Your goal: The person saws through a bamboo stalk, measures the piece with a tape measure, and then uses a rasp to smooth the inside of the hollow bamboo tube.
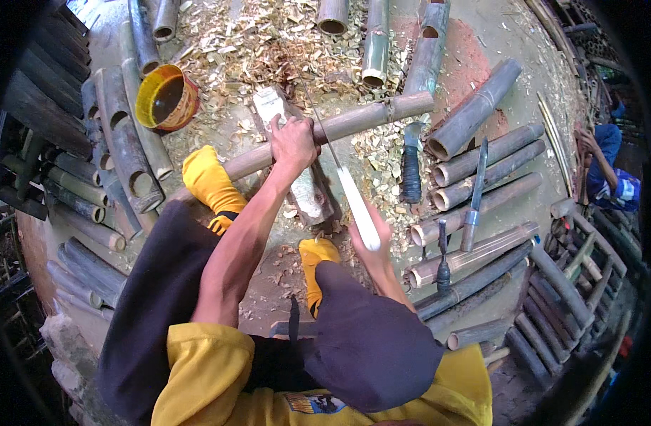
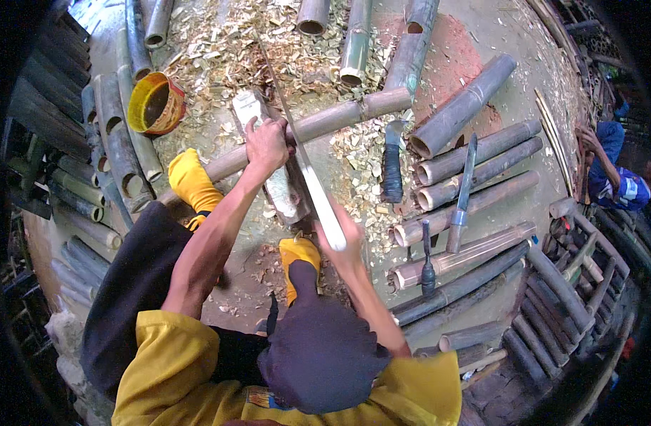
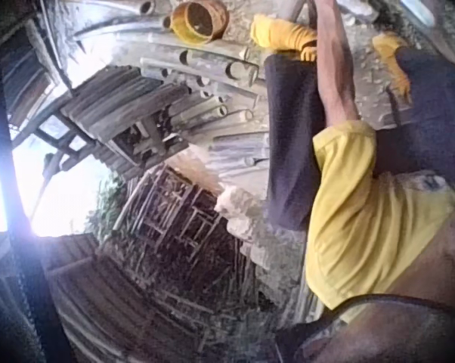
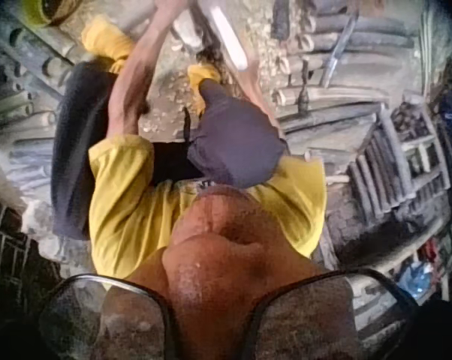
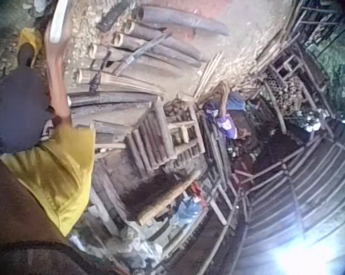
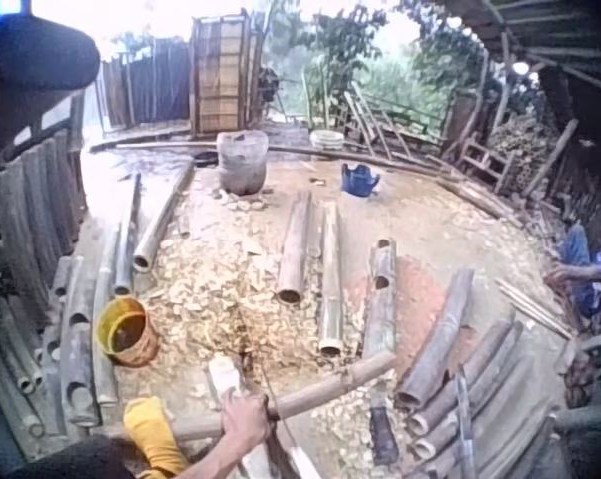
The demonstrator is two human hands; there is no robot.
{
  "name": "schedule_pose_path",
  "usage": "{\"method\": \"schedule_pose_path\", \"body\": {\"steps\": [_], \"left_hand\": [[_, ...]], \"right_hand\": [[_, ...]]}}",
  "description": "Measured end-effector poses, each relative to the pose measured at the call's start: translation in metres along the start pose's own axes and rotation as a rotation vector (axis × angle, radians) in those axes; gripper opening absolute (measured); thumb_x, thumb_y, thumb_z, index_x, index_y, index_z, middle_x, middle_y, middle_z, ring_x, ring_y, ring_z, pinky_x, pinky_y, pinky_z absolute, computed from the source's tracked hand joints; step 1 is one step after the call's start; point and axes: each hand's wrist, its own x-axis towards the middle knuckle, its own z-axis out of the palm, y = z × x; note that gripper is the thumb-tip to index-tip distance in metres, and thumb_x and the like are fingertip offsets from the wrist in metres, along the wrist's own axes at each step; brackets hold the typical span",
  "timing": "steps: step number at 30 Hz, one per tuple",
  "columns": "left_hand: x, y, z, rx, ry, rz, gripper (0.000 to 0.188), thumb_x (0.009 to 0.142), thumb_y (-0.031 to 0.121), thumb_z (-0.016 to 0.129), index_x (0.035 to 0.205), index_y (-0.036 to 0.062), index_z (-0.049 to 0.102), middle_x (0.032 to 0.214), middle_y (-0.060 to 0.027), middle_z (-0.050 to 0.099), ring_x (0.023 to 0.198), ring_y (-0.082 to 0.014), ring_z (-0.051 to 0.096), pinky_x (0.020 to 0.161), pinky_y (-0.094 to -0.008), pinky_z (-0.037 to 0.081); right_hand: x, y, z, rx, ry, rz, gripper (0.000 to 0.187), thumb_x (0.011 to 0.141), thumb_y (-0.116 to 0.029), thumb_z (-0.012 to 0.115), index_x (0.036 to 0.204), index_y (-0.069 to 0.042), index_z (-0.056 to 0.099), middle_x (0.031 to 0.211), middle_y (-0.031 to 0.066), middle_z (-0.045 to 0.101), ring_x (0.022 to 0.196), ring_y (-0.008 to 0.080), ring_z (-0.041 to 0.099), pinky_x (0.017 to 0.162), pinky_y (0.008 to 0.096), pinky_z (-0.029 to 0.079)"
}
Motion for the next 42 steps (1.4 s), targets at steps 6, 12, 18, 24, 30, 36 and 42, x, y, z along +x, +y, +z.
{"method": "schedule_pose_path", "body": {"steps": [6, 12, 18, 24, 30, 36, 42], "left_hand": [[-0.006, -0.022, -0.004, -0.030, 0.042, -0.064, 0.028, 0.065, 0.018, 0.068, 0.092, 0.0091, 0.064, 0.082, -0.0096, 0.065, 0.092, -0.0216, 0.061, 0.103, -0.0442, 0.025], [-0.002, -0.004, -0.005, -0.006, 0.043, -0.034, 0.029, 0.065, 0.015, 0.065, 0.093, 0.0102, 0.063, 0.079, -0.0118, 0.062, 0.087, -0.0236, 0.062, 0.103, -0.0442, 0.028], [-0.004, -0.019, 0.010, -0.030, 0.092, -0.018, 0.023, 0.068, 0.012, 0.063, 0.091, 0.0102, 0.065, 0.083, -0.0107, 0.065, 0.090, -0.0227, 0.061, 0.102, -0.0442, 0.026], [0.000, -0.006, 0.004, -0.042, 0.049, -0.019, 0.024, 0.065, 0.014, 0.063, 0.089, 0.0090, 0.064, 0.082, -0.0104, 0.065, 0.091, -0.0220, 0.061, 0.101, -0.0452, 0.027], [0.001, -0.006, -0.001, -0.025, 0.023, -0.006, 0.030, 0.067, 0.017, 0.065, 0.095, 0.0099, 0.063, 0.083, -0.0125, 0.064, 0.090, -0.0234, 0.062, 0.102, -0.0447, 0.026], [0.003, -0.012, -0.001, -0.015, 0.035, -0.038, 0.023, 0.069, 0.018, 0.061, 0.091, 0.0087, 0.063, 0.085, -0.0116, 0.065, 0.094, -0.0225, 0.060, 0.101, -0.0456, 0.026], [-0.007, -0.016, 0.003, -0.040, 0.113, -0.001, 0.024, 0.060, 0.013, 0.060, 0.084, 0.0076, 0.062, 0.084, -0.0115, 0.064, 0.092, -0.0227, 0.060, 0.101, -0.0473, 0.024]], "right_hand": [[-0.050, -0.023, -0.008, 0.045, -0.068, 0.019, 0.051, 0.072, 0.001, 0.064, 0.121, 0.002, 0.053, 0.090, 0.0144, 0.066, 0.072, 0.0170, 0.065, 0.062, 0.0268, 0.052], [-0.067, 0.000, -0.009, -0.038, 0.007, -0.041, 0.050, 0.072, 0.000, 0.065, 0.121, 0.001, 0.054, 0.089, 0.0152, 0.067, 0.070, 0.0186, 0.065, 0.061, 0.0278, 0.052], [0.022, -0.013, 0.025, 0.082, -0.001, 0.028, 0.050, 0.072, 0.000, 0.064, 0.121, 0.003, 0.053, 0.089, 0.0174, 0.066, 0.070, 0.0208, 0.066, 0.062, 0.0297, 0.052], [-0.086, 0.000, -0.018, -0.055, -0.014, 0.002, 0.043, 0.073, -0.002, 0.064, 0.115, 0.004, 0.055, 0.083, 0.0143, 0.065, 0.067, 0.0174, 0.064, 0.058, 0.0287, 0.050], [-0.015, 0.020, 0.005, -0.035, 0.006, 0.043, 0.035, 0.074, -0.004, 0.064, 0.107, 0.005, 0.059, 0.071, 0.0082, 0.062, 0.061, 0.0108, 0.060, 0.050, 0.0264, 0.047], [-0.046, 0.000, -0.007, -0.040, 0.115, -0.040, 0.036, 0.070, -0.002, 0.067, 0.106, 0.002, 0.062, 0.074, 0.0122, 0.065, 0.058, 0.0165, 0.062, 0.055, 0.0295, 0.049], [-0.140, 0.009, -0.056, -0.181, -0.049, -0.002, 0.047, 0.072, 0.001, 0.064, 0.118, 0.003, 0.055, 0.090, 0.0155, 0.067, 0.061, 0.0201, 0.065, 0.051, 0.0275, 0.050]]}}
